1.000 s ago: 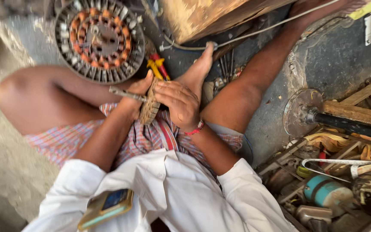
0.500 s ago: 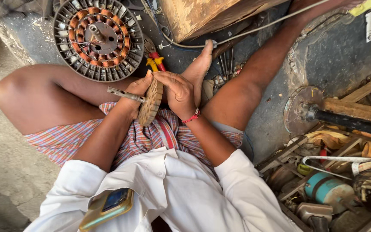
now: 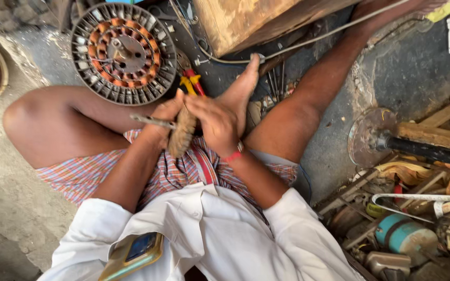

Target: The person sits on the ground repairing an electric fan motor. They hold a perforated metal fan blade disc, fit it onto a motor shaft, tap it with a metal rod to seat it, wipe parts with a cloth, and continue pressing and adjusting the disc onto the shaft.

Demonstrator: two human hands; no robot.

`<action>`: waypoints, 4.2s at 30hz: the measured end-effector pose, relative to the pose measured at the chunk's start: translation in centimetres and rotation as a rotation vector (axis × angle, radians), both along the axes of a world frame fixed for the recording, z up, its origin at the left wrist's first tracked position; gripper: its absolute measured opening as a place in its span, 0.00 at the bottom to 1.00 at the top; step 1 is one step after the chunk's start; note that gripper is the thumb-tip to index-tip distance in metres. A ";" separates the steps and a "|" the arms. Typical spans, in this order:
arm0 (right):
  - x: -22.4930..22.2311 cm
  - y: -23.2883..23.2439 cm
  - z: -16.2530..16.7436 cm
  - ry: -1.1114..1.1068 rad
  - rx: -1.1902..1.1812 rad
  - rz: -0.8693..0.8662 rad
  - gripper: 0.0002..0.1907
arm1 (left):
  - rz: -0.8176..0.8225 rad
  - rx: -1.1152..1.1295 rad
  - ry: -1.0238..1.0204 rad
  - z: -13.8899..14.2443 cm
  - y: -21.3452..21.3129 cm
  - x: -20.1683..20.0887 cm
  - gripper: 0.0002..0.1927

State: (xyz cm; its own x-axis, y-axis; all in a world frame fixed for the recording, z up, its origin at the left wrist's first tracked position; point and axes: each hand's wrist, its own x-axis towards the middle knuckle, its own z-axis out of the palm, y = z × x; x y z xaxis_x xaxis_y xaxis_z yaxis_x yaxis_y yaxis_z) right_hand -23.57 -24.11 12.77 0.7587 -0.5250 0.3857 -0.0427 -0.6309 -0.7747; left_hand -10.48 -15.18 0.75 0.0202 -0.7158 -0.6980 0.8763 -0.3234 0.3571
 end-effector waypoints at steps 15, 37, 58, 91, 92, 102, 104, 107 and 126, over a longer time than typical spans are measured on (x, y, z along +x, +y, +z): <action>-1.4 -0.2 0.6 -0.028 -0.153 0.040 0.11 | -0.035 -0.020 -0.015 0.3 -0.5 -0.3 0.23; -2.4 -0.4 1.3 -0.100 -0.150 0.080 0.12 | -0.070 -0.109 0.009 -0.4 -0.8 -1.2 0.22; -3.6 -1.3 1.5 -0.543 0.872 -0.138 0.13 | 0.053 -0.377 -0.114 8.7 1.7 1.4 0.23; -2.0 3.6 0.3 -0.214 1.334 -0.243 0.15 | -0.219 -0.105 -1.064 9.4 2.0 4.0 0.20; -2.0 3.4 0.1 -0.237 1.358 -0.267 0.15 | -0.232 -0.064 -1.098 9.5 1.7 3.9 0.21; -1.8 0.9 -0.5 -0.421 1.401 -0.397 0.14 | 0.004 -0.477 -1.189 9.8 4.8 1.8 0.28; -1.4 1.6 -0.1 -0.393 1.389 -0.392 0.14 | 0.032 -0.461 -1.213 10.2 5.8 0.1 0.29; -0.7 3.2 1.0 -0.326 1.281 -0.333 0.14 | 0.171 -0.351 -1.220 10.7 5.9 -1.6 0.26; 6.5 5.9 6.4 0.091 -0.293 0.254 0.10 | 0.460 -0.447 -0.117 5.5 8.7 5.2 0.24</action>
